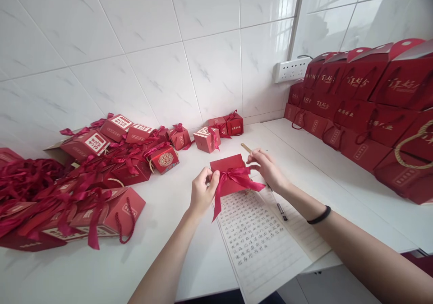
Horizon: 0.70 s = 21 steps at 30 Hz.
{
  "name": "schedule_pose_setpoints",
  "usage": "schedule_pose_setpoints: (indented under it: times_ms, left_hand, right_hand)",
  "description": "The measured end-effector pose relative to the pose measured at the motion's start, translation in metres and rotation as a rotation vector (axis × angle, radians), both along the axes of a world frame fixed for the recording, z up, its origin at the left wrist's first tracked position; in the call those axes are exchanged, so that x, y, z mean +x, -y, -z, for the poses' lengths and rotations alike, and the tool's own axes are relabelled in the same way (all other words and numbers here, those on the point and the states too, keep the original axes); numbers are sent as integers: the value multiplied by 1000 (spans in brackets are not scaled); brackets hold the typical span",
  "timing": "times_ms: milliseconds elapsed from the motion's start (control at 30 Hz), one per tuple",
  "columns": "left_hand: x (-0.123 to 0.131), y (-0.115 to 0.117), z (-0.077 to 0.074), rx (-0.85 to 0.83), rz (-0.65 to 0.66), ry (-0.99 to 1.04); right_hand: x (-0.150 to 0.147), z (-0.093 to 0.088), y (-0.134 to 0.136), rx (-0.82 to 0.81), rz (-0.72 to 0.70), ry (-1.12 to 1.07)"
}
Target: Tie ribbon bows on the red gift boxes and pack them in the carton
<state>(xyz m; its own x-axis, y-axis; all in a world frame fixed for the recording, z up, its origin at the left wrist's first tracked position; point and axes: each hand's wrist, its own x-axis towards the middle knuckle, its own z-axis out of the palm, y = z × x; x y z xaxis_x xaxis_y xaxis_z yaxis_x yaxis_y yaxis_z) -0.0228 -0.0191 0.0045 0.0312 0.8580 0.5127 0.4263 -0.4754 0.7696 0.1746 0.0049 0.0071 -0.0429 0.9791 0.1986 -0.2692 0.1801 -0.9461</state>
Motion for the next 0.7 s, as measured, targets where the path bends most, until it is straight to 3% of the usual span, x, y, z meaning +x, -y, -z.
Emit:
schedule_pose_setpoints:
  times_ms: [133, 267, 400, 600, 700]
  left_hand:
    - [1, 1, 0, -44, 1, 15]
    - [1, -2, -1, -85, -27, 78]
    - [1, -4, -5, -117, -74, 165]
    - [2, 4, -14, -23, -211, 175]
    - [4, 7, -15, 15, -194, 188]
  right_hand:
    - [4, -5, 10, 329, -168, 406]
    - [5, 0, 11, 478, -226, 687]
    - [5, 5, 8, 548, -176, 724]
    - [2, 3, 11, 578, -165, 699]
    - [2, 4, 11, 617, -131, 726]
